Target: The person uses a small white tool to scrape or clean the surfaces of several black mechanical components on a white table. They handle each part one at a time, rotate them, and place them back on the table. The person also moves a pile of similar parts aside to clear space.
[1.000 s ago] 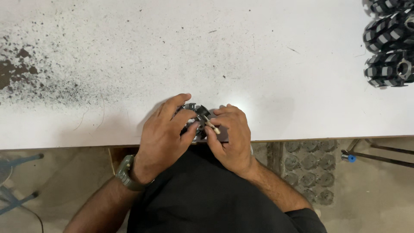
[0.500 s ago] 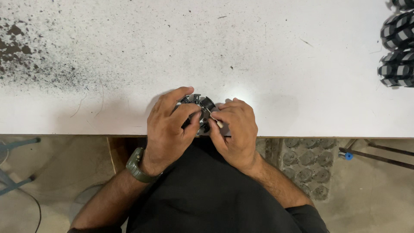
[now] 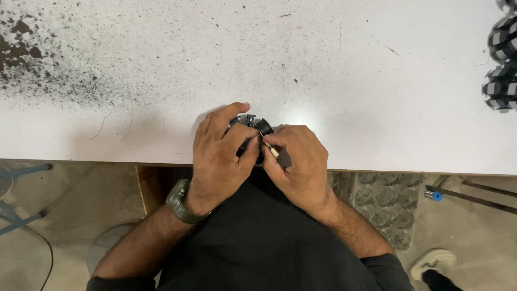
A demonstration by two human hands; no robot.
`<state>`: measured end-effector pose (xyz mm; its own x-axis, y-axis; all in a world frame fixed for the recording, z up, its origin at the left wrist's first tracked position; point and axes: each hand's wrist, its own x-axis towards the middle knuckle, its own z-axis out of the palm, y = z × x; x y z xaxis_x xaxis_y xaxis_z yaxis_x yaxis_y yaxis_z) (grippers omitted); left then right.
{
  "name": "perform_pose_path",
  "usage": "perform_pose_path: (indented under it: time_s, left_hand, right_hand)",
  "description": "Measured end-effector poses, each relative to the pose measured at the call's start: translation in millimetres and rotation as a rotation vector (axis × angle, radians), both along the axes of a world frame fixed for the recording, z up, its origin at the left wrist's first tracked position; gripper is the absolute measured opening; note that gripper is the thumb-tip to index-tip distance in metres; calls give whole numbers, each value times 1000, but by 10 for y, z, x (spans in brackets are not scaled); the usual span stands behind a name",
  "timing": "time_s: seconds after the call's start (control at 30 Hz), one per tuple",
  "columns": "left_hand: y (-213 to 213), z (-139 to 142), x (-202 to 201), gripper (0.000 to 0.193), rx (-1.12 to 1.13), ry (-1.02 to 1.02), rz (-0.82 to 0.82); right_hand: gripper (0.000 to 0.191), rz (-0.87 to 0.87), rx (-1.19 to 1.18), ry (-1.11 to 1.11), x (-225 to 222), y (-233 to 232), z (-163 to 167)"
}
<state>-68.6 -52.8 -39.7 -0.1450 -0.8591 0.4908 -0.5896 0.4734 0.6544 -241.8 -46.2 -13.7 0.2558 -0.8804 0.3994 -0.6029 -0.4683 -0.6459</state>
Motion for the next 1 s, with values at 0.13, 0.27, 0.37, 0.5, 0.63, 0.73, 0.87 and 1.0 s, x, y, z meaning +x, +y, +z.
perform_pose_path:
  time_s: [0.13,0.27,0.37,0.5,0.63,0.73,0.87,1.0]
  left_hand:
    - [5,-31,-18,15,40,-22,18]
    - [-6,-59,-8,13,56,-32,16]
    - [-3,-79,-5,14,63,-21,25]
    - [13,-92,17,16,29,4,30]
    - [25,-73,80,17,28,43,18]
    - [47,-40,135,21,44,67,-2]
    - [61,-14,169,24,92,43,-17]
    - [36,-20,169,20,98,35,-17]
  right_hand:
    - [20,-8,35,22,-15,9,-25]
    - [23,-11,-47,21,-35,31,-31]
    - [24,19,-101,19,-17,31,-53]
    - [27,29,-122,41,27,37,-81]
    - [29,10,-136,39,76,55,-90]
    - [31,-1,-131,39,95,71,-88]
    - [31,13,-145,39,109,57,-94]
    - [30,15,-144,54,99,39,-80]
